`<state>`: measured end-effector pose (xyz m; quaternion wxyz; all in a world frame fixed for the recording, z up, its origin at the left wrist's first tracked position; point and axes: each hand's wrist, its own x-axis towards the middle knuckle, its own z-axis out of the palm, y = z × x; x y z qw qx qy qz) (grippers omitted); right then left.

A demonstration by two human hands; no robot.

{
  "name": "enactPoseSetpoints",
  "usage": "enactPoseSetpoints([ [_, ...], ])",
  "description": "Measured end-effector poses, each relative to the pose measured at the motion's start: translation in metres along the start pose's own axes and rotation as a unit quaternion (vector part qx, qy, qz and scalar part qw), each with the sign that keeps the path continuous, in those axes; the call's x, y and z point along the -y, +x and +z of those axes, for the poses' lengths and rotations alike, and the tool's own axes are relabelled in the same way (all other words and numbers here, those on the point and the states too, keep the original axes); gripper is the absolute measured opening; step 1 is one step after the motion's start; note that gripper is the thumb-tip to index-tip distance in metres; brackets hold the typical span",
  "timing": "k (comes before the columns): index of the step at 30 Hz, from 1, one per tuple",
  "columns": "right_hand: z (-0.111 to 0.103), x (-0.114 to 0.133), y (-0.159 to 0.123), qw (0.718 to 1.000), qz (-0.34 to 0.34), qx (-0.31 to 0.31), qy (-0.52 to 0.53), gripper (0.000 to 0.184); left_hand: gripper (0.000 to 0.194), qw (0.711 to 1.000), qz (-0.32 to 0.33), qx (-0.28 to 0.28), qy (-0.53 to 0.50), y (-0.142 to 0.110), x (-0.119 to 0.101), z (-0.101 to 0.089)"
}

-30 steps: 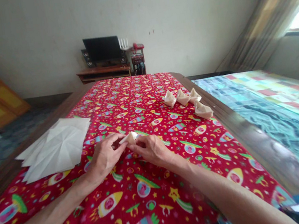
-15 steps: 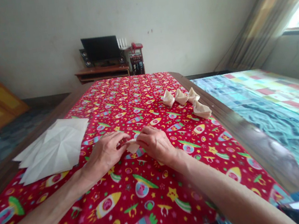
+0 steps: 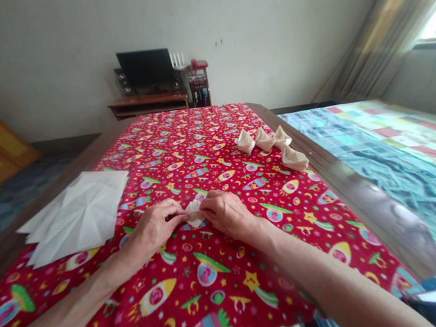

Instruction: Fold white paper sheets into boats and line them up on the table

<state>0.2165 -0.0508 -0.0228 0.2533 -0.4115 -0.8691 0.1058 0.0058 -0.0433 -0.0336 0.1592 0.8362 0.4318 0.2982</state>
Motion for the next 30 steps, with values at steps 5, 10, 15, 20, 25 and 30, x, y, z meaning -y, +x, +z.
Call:
enactPoseSetpoints([
  [5,0.009,-0.002,0.000,0.998,0.041,-0.024,-0.036,0.016,0.015,0.999,-0.026,-0.013,0.034,0.001,0.001,-0.002],
  [10,0.015,-0.006,0.001,0.995,0.046,-0.025,-0.079,0.022,0.016,0.998,-0.025,-0.012,0.054,0.006,0.003,-0.002],
  [15,0.017,-0.008,0.006,0.993,0.061,-0.010,-0.105,0.025,0.023,0.996,-0.042,-0.006,0.083,0.010,0.003,0.002],
  [20,0.007,-0.002,0.011,0.993,0.080,0.016,-0.090,0.022,0.022,0.994,-0.045,0.019,0.101,0.012,0.004,0.000],
  [25,-0.004,0.003,0.011,0.987,0.127,0.047,-0.084,0.019,0.018,0.993,-0.040,0.021,0.106,0.009,0.005,-0.003],
  [30,-0.002,0.001,0.008,0.988,0.107,0.044,-0.101,0.018,0.017,0.994,-0.043,0.008,0.104,0.005,0.004,-0.007],
])
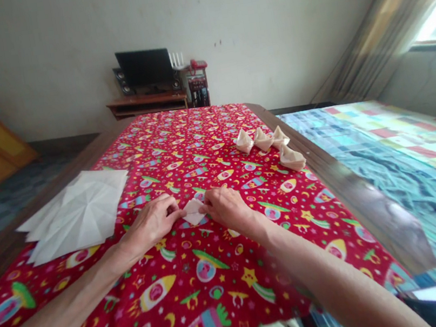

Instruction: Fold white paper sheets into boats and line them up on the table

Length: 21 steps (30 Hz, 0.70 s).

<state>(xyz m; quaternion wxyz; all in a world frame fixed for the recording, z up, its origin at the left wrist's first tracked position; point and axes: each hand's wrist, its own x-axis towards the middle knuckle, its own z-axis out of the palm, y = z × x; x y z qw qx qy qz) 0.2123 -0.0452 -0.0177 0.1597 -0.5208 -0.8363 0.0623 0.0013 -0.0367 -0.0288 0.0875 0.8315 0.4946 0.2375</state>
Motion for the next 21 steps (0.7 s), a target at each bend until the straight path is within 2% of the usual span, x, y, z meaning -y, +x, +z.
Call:
enactPoseSetpoints([
  [4,0.006,-0.003,-0.003,0.999,-0.018,-0.028,0.006,0.018,0.013,0.999,0.012,-0.011,-0.046,0.001,0.007,-0.005],
  [7,0.008,-0.005,-0.005,0.999,-0.030,-0.036,0.024,0.018,0.024,0.998,0.031,-0.011,-0.059,0.008,0.009,-0.007],
  [14,0.004,-0.005,-0.007,0.996,-0.057,-0.038,0.051,0.018,0.023,0.996,-0.001,0.043,-0.081,0.026,0.002,0.004],
  [18,0.003,-0.007,-0.006,0.989,-0.044,-0.033,0.137,0.019,0.019,0.992,0.013,0.041,-0.123,0.027,0.001,0.003],
  [21,0.005,-0.009,-0.002,0.972,-0.012,-0.083,0.221,0.023,0.012,0.990,0.041,0.022,-0.131,0.023,-0.003,0.000],
])
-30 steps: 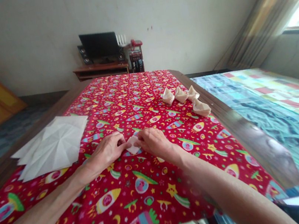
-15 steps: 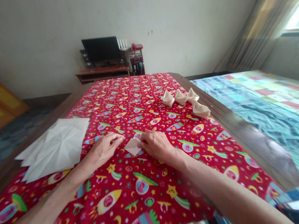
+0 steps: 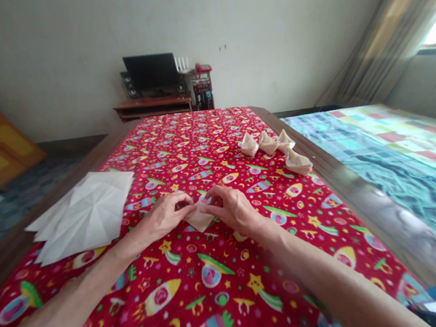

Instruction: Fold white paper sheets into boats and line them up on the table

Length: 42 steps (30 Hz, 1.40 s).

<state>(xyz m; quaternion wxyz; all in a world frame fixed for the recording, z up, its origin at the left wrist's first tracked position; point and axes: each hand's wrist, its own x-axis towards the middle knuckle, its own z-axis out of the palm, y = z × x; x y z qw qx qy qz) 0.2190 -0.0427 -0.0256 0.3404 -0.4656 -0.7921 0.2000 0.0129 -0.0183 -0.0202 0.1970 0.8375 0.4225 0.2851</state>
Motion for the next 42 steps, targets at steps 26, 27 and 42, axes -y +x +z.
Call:
enactPoseSetpoints([
  [26,-0.012,0.012,0.006,0.985,0.043,-0.090,0.139,0.024,0.016,0.987,-0.001,-0.151,-0.055,-0.008,-0.023,-0.027],
  [27,-0.013,0.011,0.006,0.984,0.046,-0.098,0.143,0.023,0.017,0.986,-0.013,-0.159,-0.053,-0.008,-0.020,-0.029],
  [42,-0.014,-0.004,0.012,0.989,0.115,-0.098,0.004,0.021,0.015,0.989,-0.054,-0.106,0.091,-0.006,0.013,-0.024],
])
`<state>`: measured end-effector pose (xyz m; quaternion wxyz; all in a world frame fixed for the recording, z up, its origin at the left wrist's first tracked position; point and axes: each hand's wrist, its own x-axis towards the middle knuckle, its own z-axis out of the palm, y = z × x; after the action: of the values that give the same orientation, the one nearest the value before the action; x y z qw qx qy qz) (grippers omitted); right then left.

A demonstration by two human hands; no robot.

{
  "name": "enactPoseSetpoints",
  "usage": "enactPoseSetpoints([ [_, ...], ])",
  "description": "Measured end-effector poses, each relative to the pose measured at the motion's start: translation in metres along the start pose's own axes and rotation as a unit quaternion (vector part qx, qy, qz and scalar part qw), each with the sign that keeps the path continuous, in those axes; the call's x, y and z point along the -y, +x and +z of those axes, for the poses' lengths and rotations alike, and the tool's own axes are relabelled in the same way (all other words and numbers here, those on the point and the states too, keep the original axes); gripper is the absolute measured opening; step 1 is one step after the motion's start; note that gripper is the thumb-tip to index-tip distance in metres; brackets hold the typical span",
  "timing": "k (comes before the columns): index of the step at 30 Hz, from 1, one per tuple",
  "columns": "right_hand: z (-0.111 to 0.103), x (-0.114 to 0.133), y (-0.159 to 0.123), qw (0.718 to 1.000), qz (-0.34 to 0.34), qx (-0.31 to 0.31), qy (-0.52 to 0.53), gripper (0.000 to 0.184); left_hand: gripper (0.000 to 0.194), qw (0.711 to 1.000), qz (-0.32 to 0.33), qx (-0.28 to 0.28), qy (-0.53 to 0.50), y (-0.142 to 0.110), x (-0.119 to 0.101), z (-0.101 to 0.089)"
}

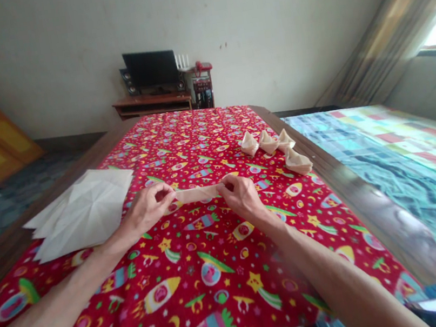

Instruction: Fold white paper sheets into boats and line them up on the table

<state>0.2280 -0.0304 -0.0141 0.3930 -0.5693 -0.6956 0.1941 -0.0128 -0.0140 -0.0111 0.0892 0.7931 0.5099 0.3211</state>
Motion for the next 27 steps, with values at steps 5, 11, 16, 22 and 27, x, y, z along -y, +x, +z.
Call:
enactPoseSetpoints([
  [5,0.004,-0.001,0.001,0.989,0.007,0.036,-0.143,0.022,0.010,0.998,0.004,0.031,0.057,-0.004,0.005,0.015],
  [11,0.011,0.001,-0.003,0.965,-0.003,0.004,-0.261,0.020,0.022,0.991,0.069,-0.005,0.114,-0.008,0.000,0.021],
  [16,0.015,-0.003,-0.005,0.958,-0.028,-0.010,-0.286,0.018,0.052,0.961,0.229,0.099,0.118,-0.013,-0.014,0.017],
  [22,0.015,-0.003,-0.006,0.952,-0.030,-0.013,-0.303,0.017,0.061,0.946,0.221,0.182,0.153,-0.021,-0.026,0.017],
  [27,0.011,0.008,-0.014,0.933,-0.167,-0.003,-0.318,0.026,0.068,0.943,0.196,0.216,0.160,-0.023,-0.031,0.015],
])
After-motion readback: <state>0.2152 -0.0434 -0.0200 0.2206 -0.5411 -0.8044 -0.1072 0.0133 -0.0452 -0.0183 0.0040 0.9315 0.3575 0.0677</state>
